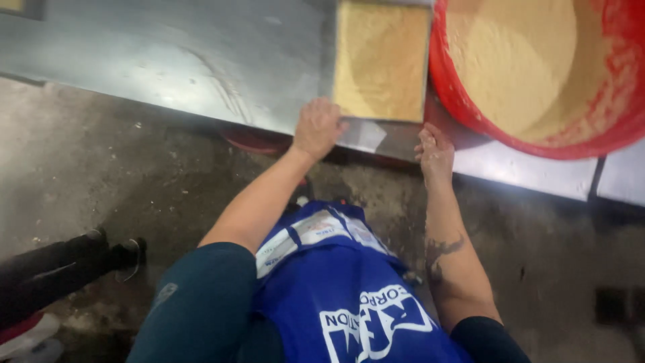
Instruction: The person scoops batter from a red bowl by hand into metal pans, spreading the mixture evenly across each container. They repeat this process for several pans, smoothing the batter before setting them aside on the work surface.
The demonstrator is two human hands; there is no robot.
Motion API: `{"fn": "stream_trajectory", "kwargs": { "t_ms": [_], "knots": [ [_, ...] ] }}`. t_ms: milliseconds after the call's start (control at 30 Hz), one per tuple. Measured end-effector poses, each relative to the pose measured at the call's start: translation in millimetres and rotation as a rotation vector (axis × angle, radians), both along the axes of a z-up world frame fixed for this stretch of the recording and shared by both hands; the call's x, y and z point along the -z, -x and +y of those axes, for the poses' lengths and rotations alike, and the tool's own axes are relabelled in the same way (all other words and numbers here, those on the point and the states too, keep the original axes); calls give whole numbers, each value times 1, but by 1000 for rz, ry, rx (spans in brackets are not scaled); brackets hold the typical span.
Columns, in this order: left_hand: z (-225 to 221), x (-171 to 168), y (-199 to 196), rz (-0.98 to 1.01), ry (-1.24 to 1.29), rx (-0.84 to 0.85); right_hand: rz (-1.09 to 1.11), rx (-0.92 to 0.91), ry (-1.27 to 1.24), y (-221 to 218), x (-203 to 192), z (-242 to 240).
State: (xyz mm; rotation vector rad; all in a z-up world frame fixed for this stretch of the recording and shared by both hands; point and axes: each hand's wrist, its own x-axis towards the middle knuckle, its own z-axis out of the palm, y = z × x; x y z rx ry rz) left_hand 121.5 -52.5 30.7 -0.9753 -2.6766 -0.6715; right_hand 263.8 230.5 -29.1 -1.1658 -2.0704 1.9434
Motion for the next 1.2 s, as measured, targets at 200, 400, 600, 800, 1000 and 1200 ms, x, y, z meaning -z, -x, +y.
{"fn": "stream_trajectory", "kwargs": {
  "t_ms": [200,400,600,800,1000,1200],
  "knots": [
    [-6,-7,12,18,-16,9,-86,-277,-432,65,4,20],
    [-72,-12,25,9,2,-73,-130,-435,-488,104,-20,-42],
    [-180,-21,66,94,-2,-164,-87,-584,-557,162,-24,-145],
    [-306,-33,126,-13,13,-274,-122,-720,-505,249,-36,-272],
    [-416,-34,187,1,40,-433,35,-752,-538,330,-41,-399],
    [-495,-34,253,91,108,-516,64,-812,-543,395,-33,-489]
  ]
}}
